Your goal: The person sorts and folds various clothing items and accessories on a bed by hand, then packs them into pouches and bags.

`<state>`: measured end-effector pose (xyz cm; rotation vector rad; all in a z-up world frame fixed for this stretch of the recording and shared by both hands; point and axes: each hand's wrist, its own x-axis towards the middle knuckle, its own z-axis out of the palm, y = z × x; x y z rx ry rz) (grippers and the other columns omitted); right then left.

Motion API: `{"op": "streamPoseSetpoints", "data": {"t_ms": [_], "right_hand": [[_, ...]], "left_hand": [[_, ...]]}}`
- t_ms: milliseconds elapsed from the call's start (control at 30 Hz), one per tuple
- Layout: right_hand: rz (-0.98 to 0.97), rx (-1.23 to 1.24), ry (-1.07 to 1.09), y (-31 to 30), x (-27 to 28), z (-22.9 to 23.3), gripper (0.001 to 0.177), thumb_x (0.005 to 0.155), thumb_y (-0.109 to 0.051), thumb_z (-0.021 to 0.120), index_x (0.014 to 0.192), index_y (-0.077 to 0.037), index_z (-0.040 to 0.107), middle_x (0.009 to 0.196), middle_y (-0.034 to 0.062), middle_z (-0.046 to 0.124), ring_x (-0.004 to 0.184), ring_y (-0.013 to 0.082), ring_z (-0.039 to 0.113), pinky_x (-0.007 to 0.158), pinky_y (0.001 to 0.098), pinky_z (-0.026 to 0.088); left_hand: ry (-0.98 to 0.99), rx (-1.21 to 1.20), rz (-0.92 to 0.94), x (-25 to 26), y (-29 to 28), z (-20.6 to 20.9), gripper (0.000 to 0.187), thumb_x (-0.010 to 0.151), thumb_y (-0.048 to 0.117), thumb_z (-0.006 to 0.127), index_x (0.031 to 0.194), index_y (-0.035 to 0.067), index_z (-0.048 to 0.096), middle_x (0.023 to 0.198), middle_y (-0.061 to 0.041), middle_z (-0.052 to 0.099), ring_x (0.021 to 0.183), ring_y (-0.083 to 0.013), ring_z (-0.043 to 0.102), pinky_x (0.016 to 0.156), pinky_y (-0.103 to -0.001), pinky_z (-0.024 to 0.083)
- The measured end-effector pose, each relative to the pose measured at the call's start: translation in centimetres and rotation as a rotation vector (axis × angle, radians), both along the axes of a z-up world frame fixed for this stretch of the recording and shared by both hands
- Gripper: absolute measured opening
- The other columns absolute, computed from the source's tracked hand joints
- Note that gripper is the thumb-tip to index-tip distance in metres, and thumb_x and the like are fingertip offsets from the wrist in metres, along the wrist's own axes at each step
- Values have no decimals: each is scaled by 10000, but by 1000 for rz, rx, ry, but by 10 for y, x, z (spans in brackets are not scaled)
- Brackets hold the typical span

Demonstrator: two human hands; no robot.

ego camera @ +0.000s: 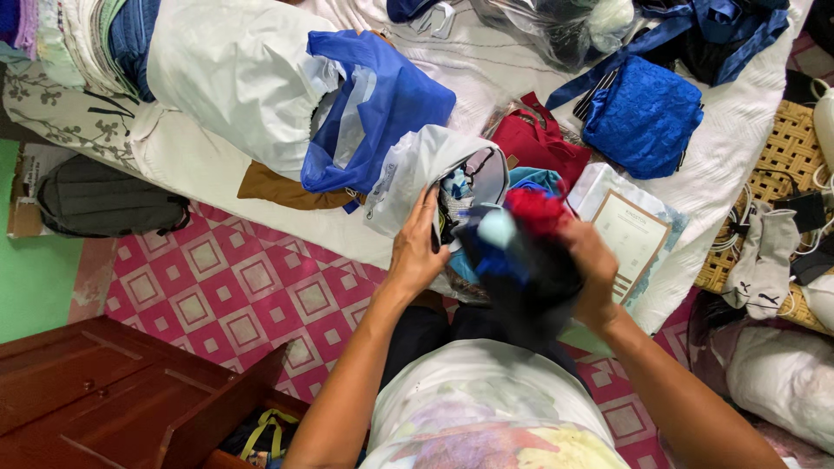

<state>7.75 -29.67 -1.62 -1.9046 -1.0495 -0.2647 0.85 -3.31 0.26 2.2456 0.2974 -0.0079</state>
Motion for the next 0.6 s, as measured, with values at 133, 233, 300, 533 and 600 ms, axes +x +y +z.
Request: {"op": "streamPoseSetpoints", "data": {"t_ms": [133,233,300,533,600], "right_hand": [[-344,700,1450,-3,27,-46,369,733,-157,693,1069,-8,663,1020,97,693,933,235,663,851,386,541],[-445,367,1491,-8,52,-85,467,664,18,755,1114,3,631,1010,95,678,896,247,662,806,393,554],[-432,400,1717,-7,51,-109,457,668,11,756,1110,8,637,990,107,684,873,254,667,786,398,563],[-426,268,1597,7,47,-144,548,623,-13,799,1140,-8,619,1042,88,690,910,218,671,808,366,558],[-521,173,1524,11,50,-143,569,618,-29,821,1148,9,619,1063,106,693,928,230,670,820,368,562]], "left_hand": [[-33,26,52,8,-6,-4,935,645,7,649,1494,-3,256,1541,-220,305,1364,-376,406,1080,-365,397],[-8,2,71,10,-6,-7,937,619,34,670,1456,-35,255,1512,-229,313,1340,-372,410,1064,-365,394],[27,31,50,14,-6,-9,940,612,28,663,1454,-43,252,1513,-242,302,1340,-378,401,1072,-370,382],[30,25,94,17,1,3,960,604,37,661,1465,-52,244,1485,-258,347,1332,-377,414,1082,-364,378],[15,38,98,17,6,6,958,608,45,673,1459,-57,247,1470,-267,356,1332,-383,413,1087,-367,371]]}}
